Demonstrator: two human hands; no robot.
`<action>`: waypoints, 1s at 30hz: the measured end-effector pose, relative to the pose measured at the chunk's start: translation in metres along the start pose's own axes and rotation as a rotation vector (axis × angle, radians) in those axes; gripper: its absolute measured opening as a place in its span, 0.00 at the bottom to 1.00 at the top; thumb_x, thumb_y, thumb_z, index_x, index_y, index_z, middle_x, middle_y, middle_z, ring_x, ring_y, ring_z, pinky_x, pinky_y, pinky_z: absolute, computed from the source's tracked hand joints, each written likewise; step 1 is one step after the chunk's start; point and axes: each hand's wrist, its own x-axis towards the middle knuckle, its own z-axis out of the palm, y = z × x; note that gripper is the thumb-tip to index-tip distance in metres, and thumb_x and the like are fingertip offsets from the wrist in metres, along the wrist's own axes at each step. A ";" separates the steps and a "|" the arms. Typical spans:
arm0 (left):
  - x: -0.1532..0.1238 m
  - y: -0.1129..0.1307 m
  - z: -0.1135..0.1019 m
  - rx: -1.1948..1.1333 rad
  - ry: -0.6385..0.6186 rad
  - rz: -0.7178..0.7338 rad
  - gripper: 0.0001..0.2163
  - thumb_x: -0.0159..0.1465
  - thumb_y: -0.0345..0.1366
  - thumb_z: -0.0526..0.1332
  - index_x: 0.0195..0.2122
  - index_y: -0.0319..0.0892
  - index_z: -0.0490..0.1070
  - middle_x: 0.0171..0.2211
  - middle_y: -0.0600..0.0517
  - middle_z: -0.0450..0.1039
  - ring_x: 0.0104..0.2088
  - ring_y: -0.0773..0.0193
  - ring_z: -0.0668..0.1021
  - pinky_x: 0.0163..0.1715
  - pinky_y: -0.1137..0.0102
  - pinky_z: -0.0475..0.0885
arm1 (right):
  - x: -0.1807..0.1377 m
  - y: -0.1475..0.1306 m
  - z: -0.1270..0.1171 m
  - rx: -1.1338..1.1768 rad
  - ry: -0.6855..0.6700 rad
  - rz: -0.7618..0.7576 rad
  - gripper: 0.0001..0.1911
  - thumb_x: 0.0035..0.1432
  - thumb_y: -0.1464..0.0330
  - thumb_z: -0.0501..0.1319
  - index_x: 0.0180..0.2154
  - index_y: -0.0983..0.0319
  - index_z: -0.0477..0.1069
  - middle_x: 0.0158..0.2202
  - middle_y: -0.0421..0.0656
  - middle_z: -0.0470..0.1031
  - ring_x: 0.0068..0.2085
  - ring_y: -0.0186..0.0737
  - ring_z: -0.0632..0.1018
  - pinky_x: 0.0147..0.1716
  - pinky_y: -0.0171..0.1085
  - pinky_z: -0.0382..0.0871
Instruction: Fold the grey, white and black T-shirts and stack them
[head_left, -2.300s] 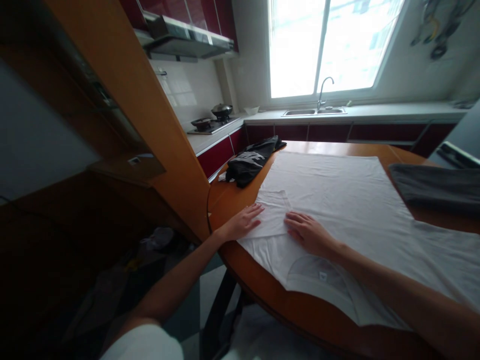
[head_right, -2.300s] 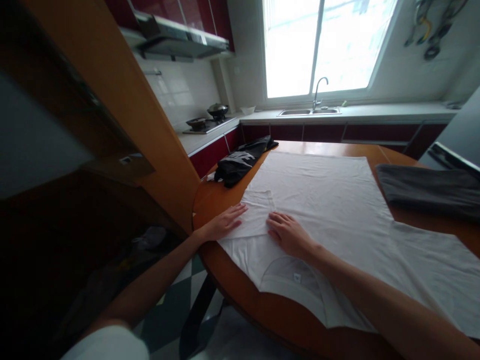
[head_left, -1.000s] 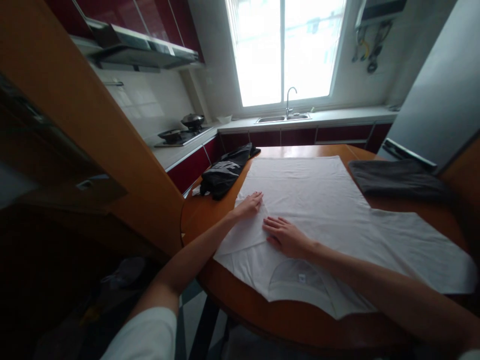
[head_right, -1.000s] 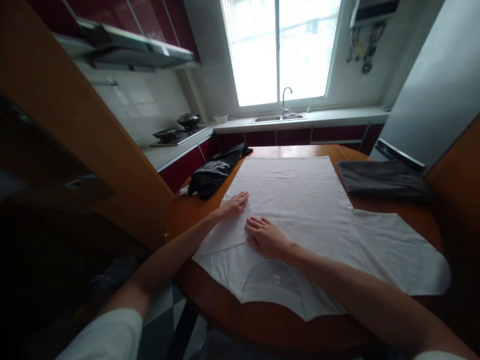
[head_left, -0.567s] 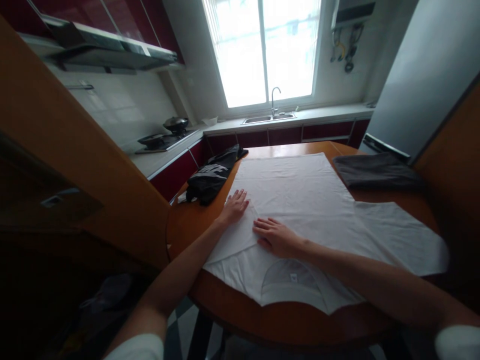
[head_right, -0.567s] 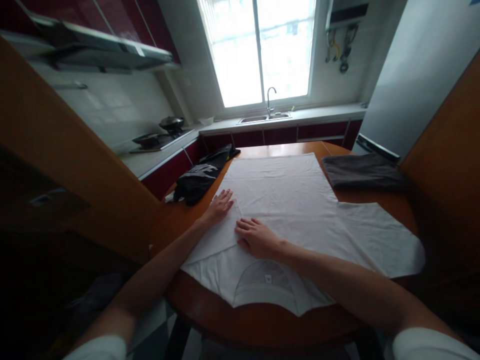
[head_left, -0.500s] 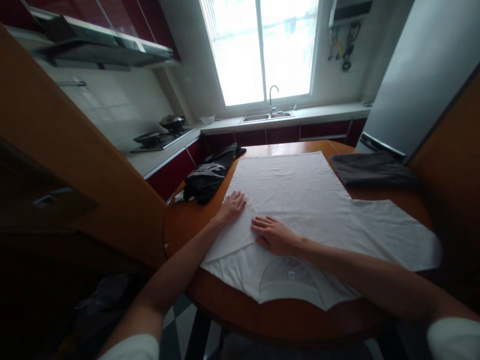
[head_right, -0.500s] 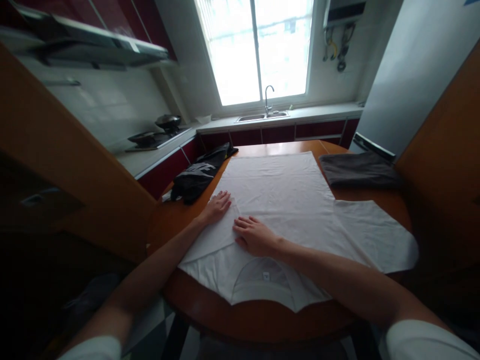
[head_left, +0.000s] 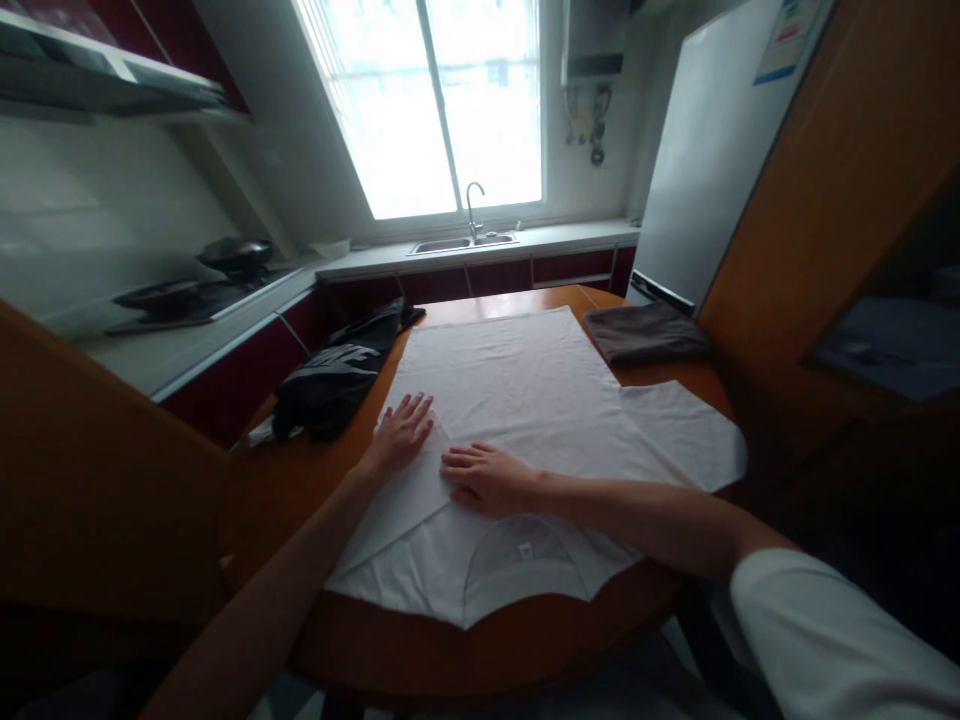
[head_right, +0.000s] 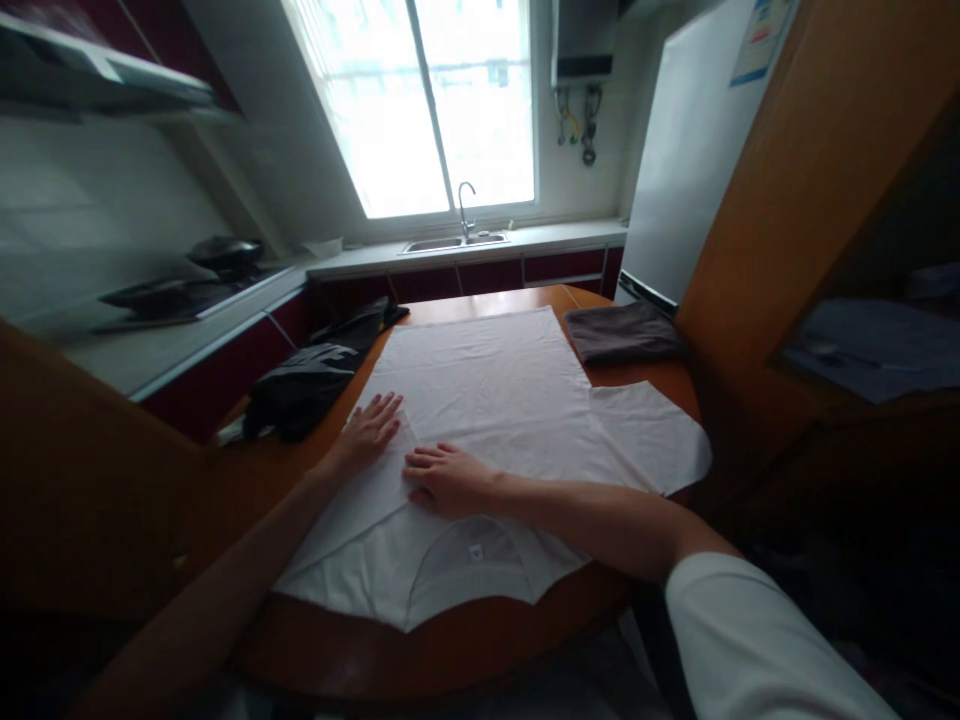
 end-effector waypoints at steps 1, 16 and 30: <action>0.000 0.001 0.001 0.004 -0.024 0.023 0.28 0.74 0.46 0.39 0.73 0.44 0.51 0.74 0.45 0.46 0.73 0.50 0.49 0.67 0.45 0.52 | 0.000 0.000 0.000 -0.005 0.001 -0.001 0.16 0.69 0.64 0.57 0.55 0.63 0.71 0.62 0.53 0.71 0.63 0.47 0.69 0.62 0.48 0.61; 0.007 -0.007 0.010 0.029 -0.091 0.074 0.31 0.72 0.50 0.39 0.73 0.43 0.53 0.73 0.43 0.46 0.72 0.45 0.53 0.64 0.44 0.56 | -0.045 0.035 -0.140 0.221 0.305 0.372 0.15 0.68 0.68 0.59 0.54 0.60 0.76 0.55 0.47 0.78 0.56 0.42 0.77 0.57 0.42 0.68; 0.015 -0.013 0.016 0.006 -0.044 0.070 0.29 0.72 0.49 0.42 0.71 0.47 0.57 0.70 0.48 0.58 0.70 0.45 0.58 0.62 0.48 0.60 | -0.341 0.105 -0.167 -0.047 0.705 1.577 0.14 0.57 0.68 0.61 0.39 0.70 0.80 0.37 0.54 0.83 0.39 0.47 0.83 0.41 0.40 0.75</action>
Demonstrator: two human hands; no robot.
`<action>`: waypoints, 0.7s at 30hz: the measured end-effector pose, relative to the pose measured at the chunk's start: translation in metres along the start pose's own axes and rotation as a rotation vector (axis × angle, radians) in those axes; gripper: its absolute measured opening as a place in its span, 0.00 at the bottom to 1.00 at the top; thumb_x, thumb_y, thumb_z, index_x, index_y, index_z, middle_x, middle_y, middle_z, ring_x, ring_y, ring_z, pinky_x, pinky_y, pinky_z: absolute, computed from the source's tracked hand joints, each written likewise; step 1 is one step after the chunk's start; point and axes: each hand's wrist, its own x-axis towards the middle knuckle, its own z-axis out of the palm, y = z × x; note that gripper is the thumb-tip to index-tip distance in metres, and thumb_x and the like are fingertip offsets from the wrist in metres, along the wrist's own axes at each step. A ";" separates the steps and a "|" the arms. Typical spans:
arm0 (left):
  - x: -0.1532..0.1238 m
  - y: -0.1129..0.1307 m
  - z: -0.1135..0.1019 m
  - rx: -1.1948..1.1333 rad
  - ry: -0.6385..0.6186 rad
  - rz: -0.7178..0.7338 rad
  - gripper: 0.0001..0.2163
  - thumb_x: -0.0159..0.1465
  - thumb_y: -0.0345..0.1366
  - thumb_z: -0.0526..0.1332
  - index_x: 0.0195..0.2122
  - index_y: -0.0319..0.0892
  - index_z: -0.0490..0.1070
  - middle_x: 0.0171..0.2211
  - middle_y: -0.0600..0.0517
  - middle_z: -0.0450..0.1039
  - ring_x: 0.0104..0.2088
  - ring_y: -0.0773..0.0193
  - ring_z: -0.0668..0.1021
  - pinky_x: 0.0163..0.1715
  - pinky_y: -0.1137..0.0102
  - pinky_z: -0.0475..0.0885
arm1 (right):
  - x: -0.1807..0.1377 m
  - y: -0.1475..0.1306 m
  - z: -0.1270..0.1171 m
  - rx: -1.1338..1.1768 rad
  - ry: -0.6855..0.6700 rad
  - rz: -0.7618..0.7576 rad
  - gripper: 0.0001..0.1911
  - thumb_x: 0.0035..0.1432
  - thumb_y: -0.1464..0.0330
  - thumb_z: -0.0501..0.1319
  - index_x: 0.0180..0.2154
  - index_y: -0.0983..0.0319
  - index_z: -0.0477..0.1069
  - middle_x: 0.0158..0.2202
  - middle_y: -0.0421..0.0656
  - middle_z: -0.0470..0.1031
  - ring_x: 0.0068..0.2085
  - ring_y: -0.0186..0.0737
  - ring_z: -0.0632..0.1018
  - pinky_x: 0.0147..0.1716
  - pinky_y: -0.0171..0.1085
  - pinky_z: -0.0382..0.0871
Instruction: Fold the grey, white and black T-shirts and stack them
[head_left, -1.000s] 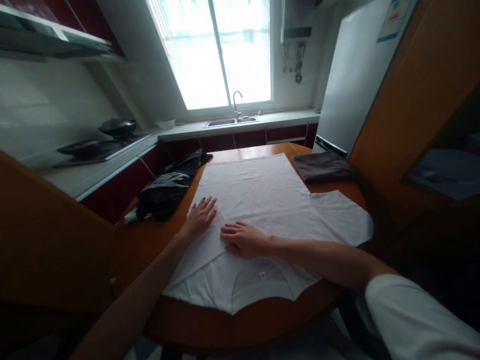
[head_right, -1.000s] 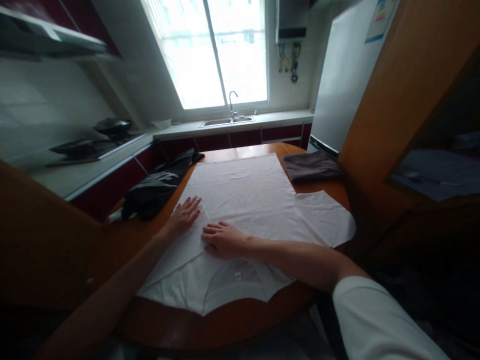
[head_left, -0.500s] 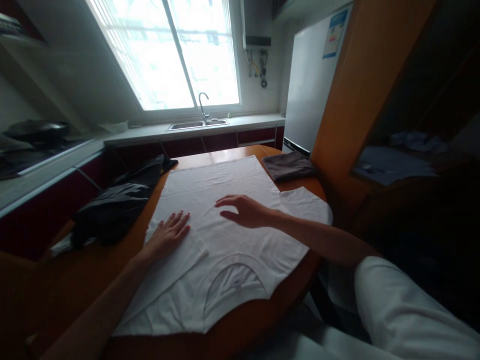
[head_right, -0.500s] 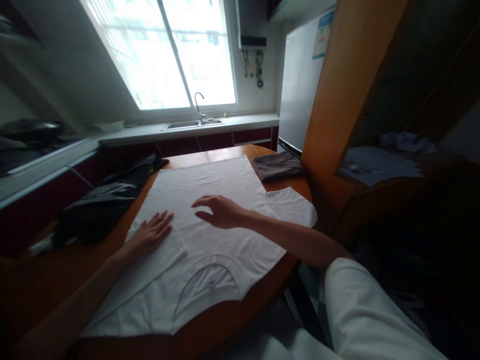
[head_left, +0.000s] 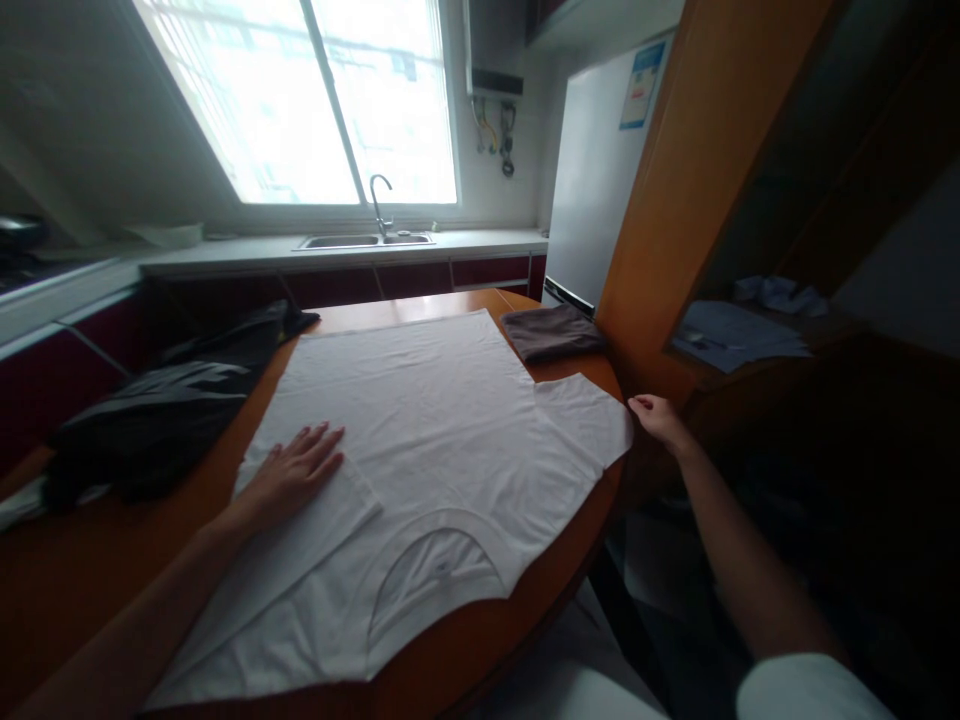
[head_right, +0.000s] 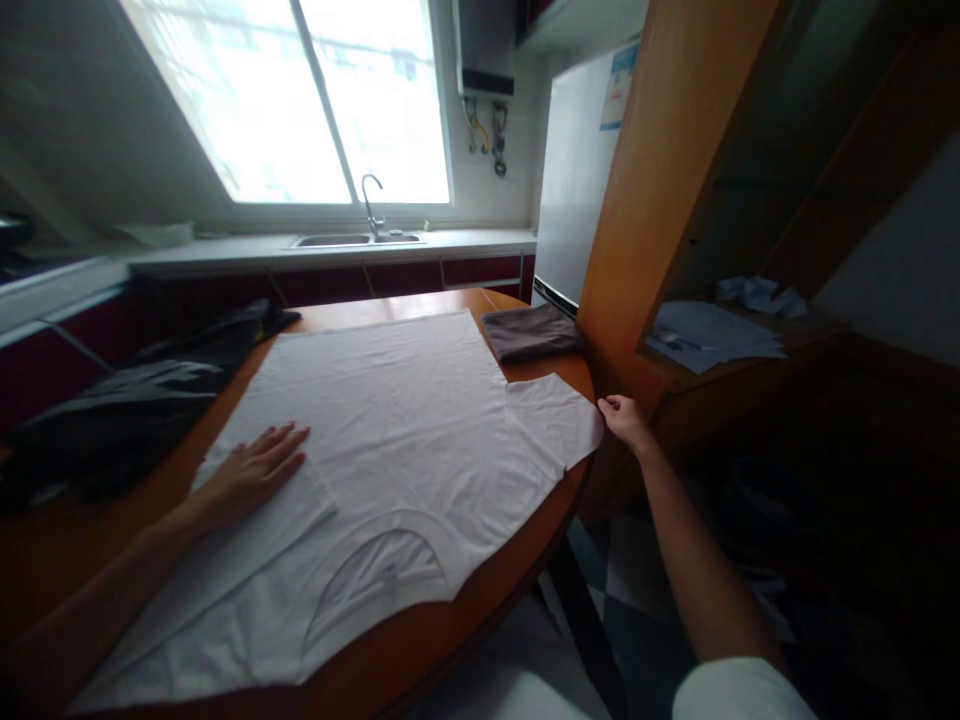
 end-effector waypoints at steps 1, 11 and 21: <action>0.000 0.000 0.000 -0.001 -0.002 0.003 0.29 0.72 0.49 0.41 0.71 0.47 0.57 0.71 0.48 0.57 0.70 0.45 0.58 0.63 0.47 0.60 | -0.003 0.004 0.000 0.012 -0.027 0.008 0.12 0.57 0.67 0.62 0.37 0.69 0.80 0.35 0.52 0.83 0.37 0.46 0.82 0.38 0.38 0.75; -0.001 0.001 0.000 -0.024 -0.056 -0.014 0.33 0.71 0.54 0.38 0.73 0.45 0.53 0.73 0.45 0.47 0.73 0.46 0.51 0.66 0.44 0.53 | 0.004 -0.037 -0.015 0.000 -0.140 -0.068 0.05 0.48 0.71 0.65 0.23 0.66 0.77 0.20 0.43 0.75 0.22 0.36 0.73 0.22 0.32 0.62; -0.003 0.007 -0.007 -0.027 -0.090 -0.012 0.33 0.72 0.53 0.37 0.73 0.44 0.53 0.74 0.44 0.46 0.73 0.46 0.50 0.66 0.45 0.52 | -0.044 -0.214 0.034 0.309 -0.507 -0.461 0.11 0.55 0.63 0.68 0.35 0.65 0.79 0.30 0.44 0.81 0.27 0.34 0.78 0.23 0.28 0.68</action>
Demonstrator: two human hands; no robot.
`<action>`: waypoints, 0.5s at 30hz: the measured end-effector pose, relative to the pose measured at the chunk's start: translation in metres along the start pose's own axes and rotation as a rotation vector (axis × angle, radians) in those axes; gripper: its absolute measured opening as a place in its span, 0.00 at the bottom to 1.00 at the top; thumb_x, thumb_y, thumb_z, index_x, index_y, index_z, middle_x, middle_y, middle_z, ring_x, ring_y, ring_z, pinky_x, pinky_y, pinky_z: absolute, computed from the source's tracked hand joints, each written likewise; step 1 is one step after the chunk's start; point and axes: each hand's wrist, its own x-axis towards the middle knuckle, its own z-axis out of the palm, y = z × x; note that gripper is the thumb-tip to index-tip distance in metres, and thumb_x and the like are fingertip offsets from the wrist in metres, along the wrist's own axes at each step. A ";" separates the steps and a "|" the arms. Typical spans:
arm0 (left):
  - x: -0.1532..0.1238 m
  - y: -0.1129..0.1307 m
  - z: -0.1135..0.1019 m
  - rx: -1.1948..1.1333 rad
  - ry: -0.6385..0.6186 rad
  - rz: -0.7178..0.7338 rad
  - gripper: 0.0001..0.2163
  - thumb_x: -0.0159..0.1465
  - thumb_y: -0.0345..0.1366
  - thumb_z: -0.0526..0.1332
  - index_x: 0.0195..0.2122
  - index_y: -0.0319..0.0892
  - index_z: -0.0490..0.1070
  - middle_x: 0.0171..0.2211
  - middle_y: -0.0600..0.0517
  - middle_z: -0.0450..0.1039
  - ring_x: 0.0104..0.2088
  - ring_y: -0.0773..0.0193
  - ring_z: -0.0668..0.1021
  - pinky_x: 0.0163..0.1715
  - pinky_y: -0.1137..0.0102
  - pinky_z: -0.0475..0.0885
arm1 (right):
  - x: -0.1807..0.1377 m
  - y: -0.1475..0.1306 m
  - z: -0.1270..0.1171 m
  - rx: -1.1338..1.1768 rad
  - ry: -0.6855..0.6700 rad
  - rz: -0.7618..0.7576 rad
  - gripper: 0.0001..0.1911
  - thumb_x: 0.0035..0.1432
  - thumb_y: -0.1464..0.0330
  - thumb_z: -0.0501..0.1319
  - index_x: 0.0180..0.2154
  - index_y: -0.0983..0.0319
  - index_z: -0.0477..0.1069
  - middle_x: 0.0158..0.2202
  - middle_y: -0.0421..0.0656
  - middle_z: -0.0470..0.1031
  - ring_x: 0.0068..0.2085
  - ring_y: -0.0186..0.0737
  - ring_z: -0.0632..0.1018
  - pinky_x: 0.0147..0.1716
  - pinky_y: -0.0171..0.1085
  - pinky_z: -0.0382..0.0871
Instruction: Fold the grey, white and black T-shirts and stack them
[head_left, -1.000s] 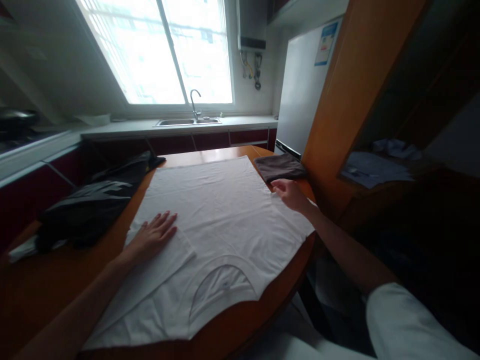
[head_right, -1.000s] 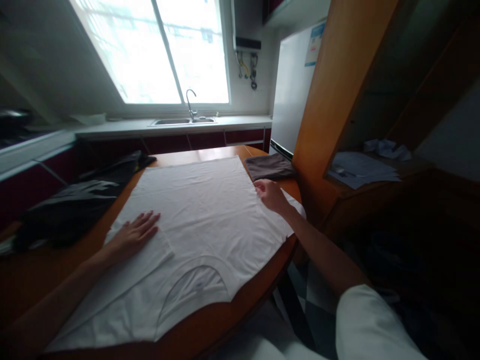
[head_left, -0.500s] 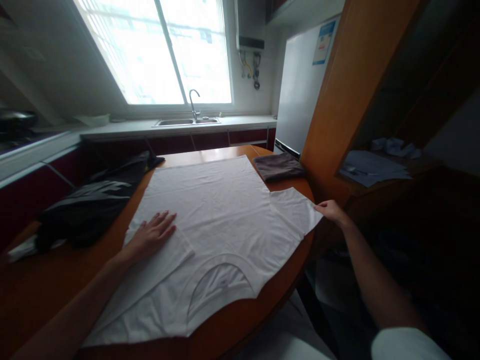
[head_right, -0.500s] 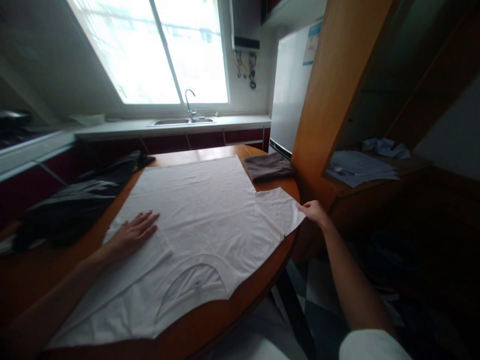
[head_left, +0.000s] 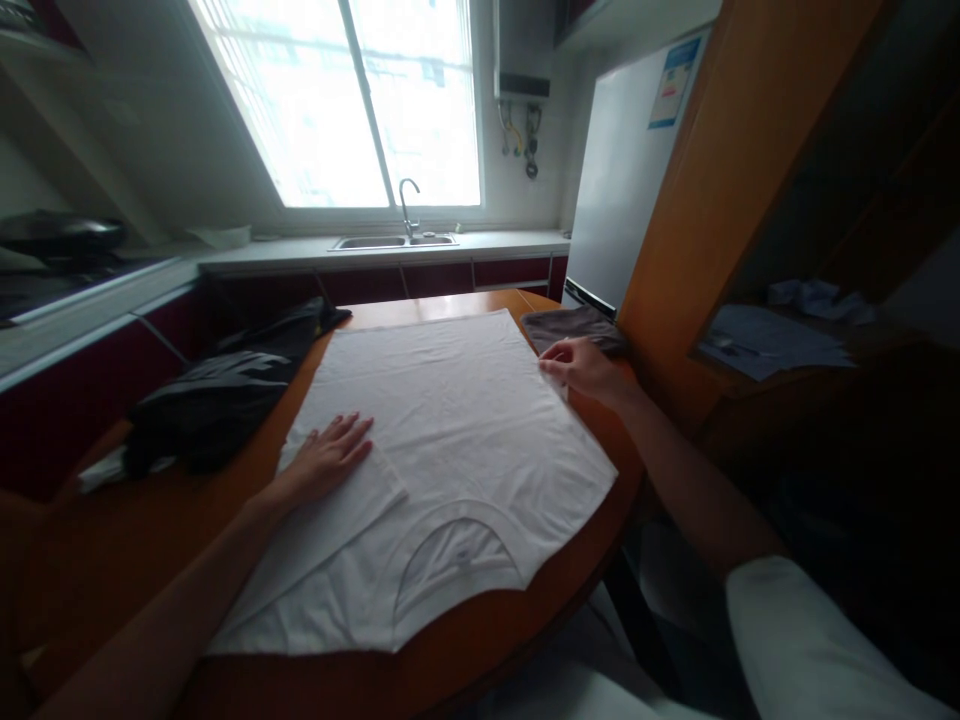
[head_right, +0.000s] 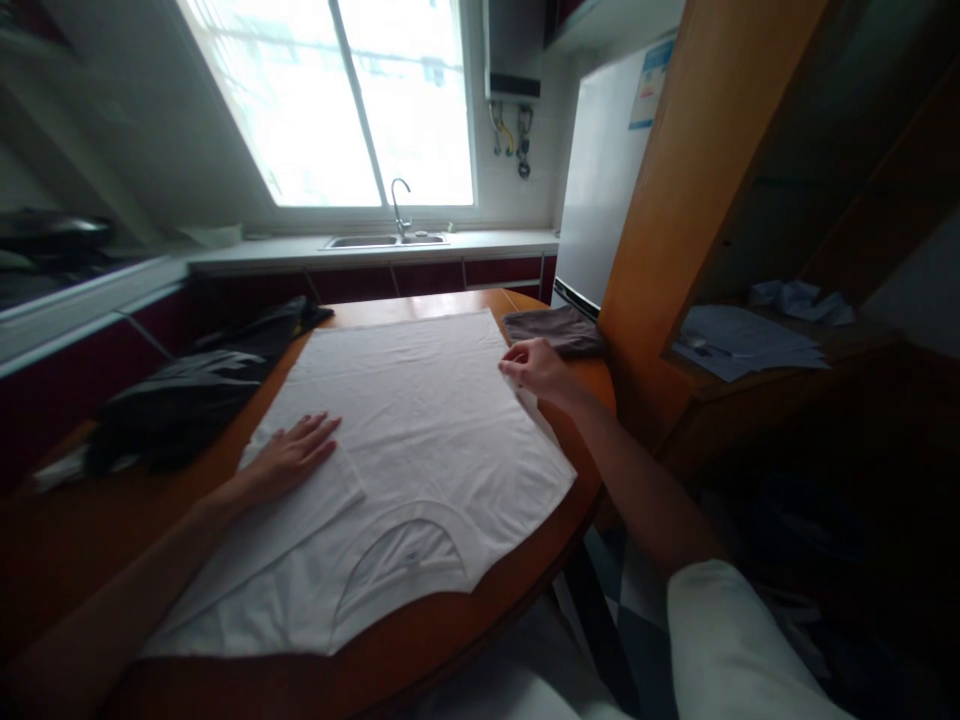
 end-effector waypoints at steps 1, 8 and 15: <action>-0.001 0.001 0.000 0.002 0.002 -0.002 0.32 0.72 0.53 0.38 0.72 0.44 0.54 0.73 0.44 0.47 0.73 0.46 0.51 0.66 0.46 0.52 | 0.005 -0.007 0.011 0.087 -0.158 0.016 0.14 0.57 0.60 0.68 0.37 0.65 0.79 0.30 0.45 0.81 0.28 0.34 0.79 0.23 0.28 0.69; -0.002 0.003 0.000 0.009 0.013 -0.002 0.32 0.71 0.53 0.38 0.72 0.46 0.54 0.73 0.45 0.49 0.72 0.47 0.52 0.66 0.47 0.53 | 0.050 0.024 0.034 0.087 -0.194 0.085 0.08 0.59 0.67 0.67 0.38 0.66 0.77 0.34 0.47 0.82 0.29 0.32 0.79 0.26 0.28 0.71; -0.005 0.002 0.002 -0.014 0.046 0.015 0.30 0.72 0.51 0.41 0.72 0.46 0.55 0.73 0.45 0.47 0.73 0.46 0.52 0.66 0.44 0.52 | 0.060 0.080 0.031 -0.235 0.028 -0.047 0.09 0.58 0.74 0.61 0.38 0.66 0.80 0.39 0.49 0.83 0.39 0.41 0.82 0.44 0.38 0.74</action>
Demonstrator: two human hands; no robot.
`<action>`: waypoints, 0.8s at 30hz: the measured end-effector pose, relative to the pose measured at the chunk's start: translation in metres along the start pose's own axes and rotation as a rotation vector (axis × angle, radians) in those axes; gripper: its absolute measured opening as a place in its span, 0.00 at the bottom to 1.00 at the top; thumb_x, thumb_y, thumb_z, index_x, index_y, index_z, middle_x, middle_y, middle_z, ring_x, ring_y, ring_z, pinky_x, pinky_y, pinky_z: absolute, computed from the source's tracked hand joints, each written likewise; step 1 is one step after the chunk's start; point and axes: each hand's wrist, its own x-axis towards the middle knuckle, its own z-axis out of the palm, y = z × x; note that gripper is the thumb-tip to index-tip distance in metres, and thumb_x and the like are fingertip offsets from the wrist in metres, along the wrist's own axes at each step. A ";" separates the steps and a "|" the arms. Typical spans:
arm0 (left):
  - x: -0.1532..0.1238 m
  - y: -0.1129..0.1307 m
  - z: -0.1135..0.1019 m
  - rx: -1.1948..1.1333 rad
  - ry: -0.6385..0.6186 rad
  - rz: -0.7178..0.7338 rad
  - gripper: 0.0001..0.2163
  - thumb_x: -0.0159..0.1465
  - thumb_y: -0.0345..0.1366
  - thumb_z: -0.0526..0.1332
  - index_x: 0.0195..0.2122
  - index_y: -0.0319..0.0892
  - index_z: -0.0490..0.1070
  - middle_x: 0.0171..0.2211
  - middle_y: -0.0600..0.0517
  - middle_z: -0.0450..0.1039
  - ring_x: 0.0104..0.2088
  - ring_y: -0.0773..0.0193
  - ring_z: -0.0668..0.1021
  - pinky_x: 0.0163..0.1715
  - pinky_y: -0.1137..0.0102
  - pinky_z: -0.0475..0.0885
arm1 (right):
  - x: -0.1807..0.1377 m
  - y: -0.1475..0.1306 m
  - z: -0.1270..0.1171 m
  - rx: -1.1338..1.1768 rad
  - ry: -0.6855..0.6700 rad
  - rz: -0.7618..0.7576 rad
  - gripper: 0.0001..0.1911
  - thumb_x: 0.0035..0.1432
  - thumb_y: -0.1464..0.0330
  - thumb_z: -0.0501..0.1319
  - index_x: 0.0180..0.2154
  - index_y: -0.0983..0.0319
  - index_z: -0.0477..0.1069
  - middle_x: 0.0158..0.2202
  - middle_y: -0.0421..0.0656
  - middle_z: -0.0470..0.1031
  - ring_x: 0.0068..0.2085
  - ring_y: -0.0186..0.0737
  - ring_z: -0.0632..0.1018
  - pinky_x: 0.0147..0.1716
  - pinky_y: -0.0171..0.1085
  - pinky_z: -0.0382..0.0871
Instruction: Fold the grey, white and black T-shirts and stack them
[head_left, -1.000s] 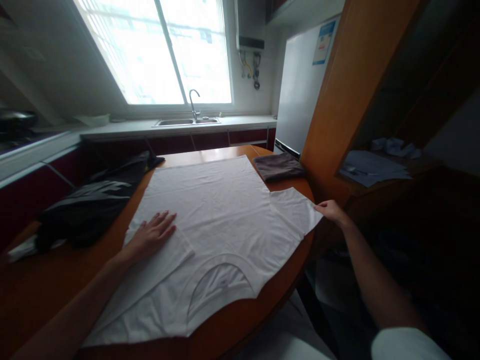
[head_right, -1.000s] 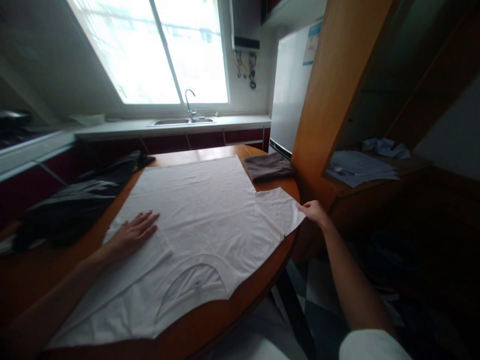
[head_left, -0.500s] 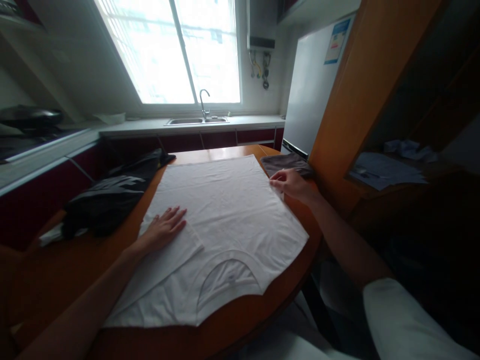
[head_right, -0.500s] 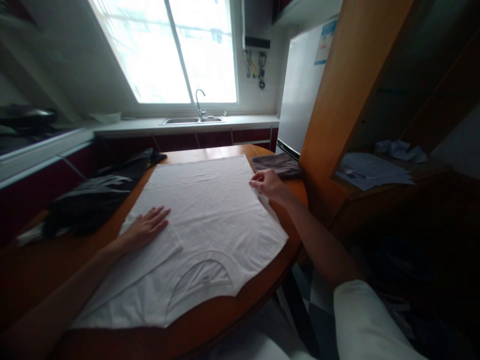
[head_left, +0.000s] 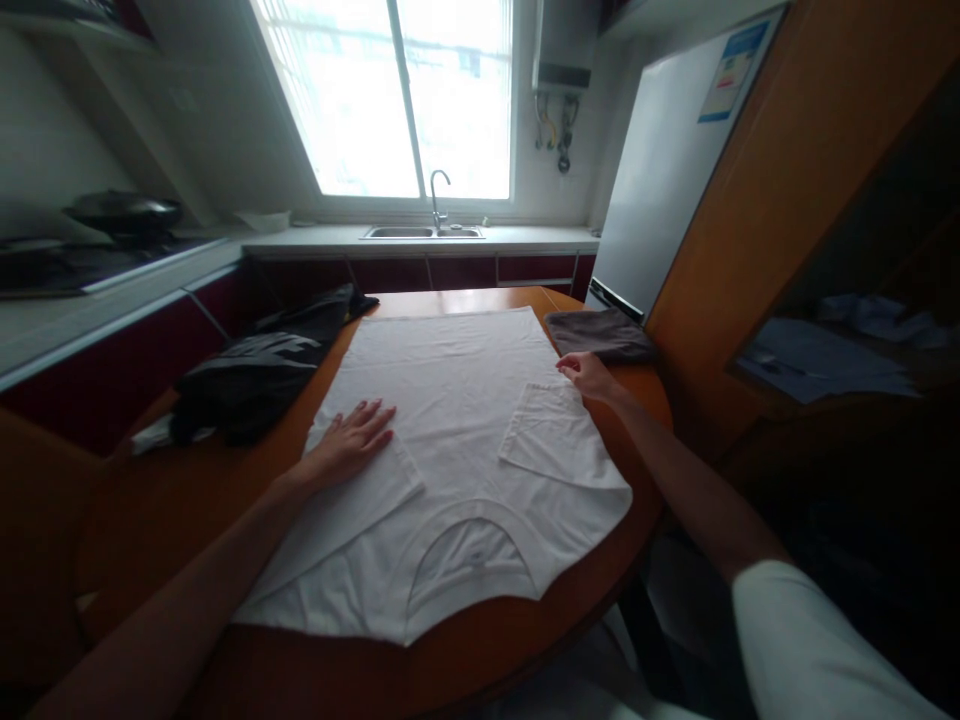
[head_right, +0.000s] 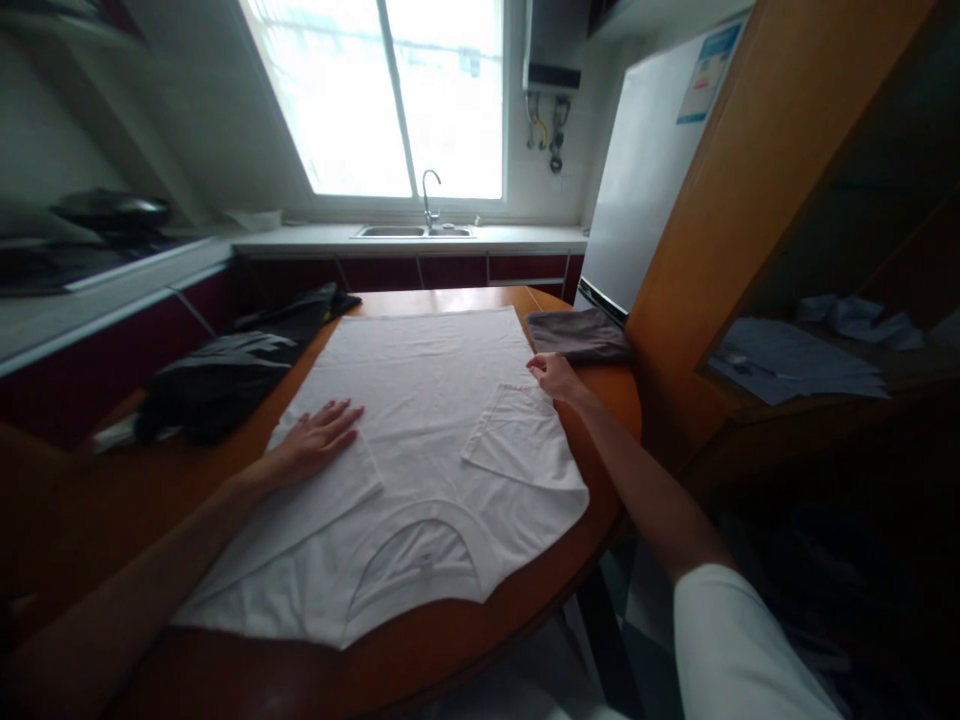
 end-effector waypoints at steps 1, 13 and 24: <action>-0.001 0.001 0.000 -0.001 0.000 0.001 0.30 0.73 0.51 0.40 0.72 0.46 0.55 0.74 0.45 0.46 0.73 0.46 0.51 0.66 0.44 0.52 | -0.007 0.002 0.001 -0.024 0.022 -0.010 0.11 0.59 0.74 0.59 0.39 0.66 0.80 0.40 0.50 0.83 0.41 0.42 0.82 0.47 0.39 0.73; 0.003 -0.003 0.003 -0.008 -0.017 -0.006 0.30 0.73 0.52 0.39 0.72 0.47 0.54 0.74 0.46 0.45 0.73 0.44 0.50 0.66 0.44 0.50 | -0.171 0.022 -0.009 -0.348 -0.317 -0.237 0.31 0.73 0.58 0.46 0.72 0.58 0.50 0.73 0.50 0.49 0.74 0.50 0.48 0.69 0.63 0.41; 0.006 -0.005 0.003 0.029 -0.016 -0.006 0.31 0.72 0.54 0.38 0.72 0.49 0.53 0.74 0.47 0.46 0.73 0.45 0.51 0.65 0.45 0.53 | -0.090 0.025 -0.025 -0.258 -0.044 -0.088 0.32 0.73 0.55 0.40 0.72 0.61 0.53 0.73 0.49 0.50 0.73 0.48 0.51 0.70 0.57 0.46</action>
